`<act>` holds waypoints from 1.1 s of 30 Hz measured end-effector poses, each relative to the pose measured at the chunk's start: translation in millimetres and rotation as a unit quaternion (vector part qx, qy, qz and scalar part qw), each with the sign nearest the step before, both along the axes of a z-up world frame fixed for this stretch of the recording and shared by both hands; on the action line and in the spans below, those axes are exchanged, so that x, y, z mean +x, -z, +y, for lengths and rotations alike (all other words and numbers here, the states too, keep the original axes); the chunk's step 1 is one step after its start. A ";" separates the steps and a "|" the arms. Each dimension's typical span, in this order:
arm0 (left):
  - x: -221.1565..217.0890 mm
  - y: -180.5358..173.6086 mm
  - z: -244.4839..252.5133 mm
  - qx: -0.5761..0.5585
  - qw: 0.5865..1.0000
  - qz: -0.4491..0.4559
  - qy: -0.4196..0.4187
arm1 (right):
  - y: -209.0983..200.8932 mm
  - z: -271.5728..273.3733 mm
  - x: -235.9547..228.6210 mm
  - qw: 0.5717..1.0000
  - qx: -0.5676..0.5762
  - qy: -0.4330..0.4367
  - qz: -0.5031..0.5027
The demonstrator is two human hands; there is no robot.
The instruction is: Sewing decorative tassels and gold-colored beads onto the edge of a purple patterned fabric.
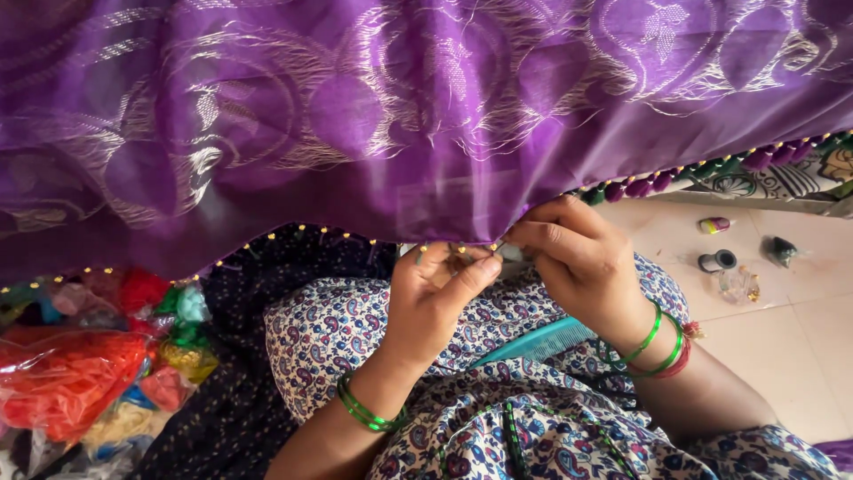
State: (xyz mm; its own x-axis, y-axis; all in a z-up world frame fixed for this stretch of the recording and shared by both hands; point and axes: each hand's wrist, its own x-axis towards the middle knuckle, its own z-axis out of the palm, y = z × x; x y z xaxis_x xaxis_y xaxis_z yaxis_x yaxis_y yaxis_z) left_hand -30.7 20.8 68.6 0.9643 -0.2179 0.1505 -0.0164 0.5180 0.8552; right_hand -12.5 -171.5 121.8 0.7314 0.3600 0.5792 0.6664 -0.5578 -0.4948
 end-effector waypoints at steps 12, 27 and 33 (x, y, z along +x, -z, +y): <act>-2.3 0.7 -0.8 -0.013 1.000 -0.008 0.013 | 4.9 -1.5 4.0 0.999 0.008 -0.011 -0.034; -4.9 0.4 -1.7 -0.010 1.000 -0.006 0.013 | 5.4 2.3 -1.8 0.998 0.002 0.006 -0.068; -9.6 -13.7 -1.7 0.073 0.996 -0.047 -0.038 | 2.4 13.3 -13.6 0.992 -0.015 0.050 -0.119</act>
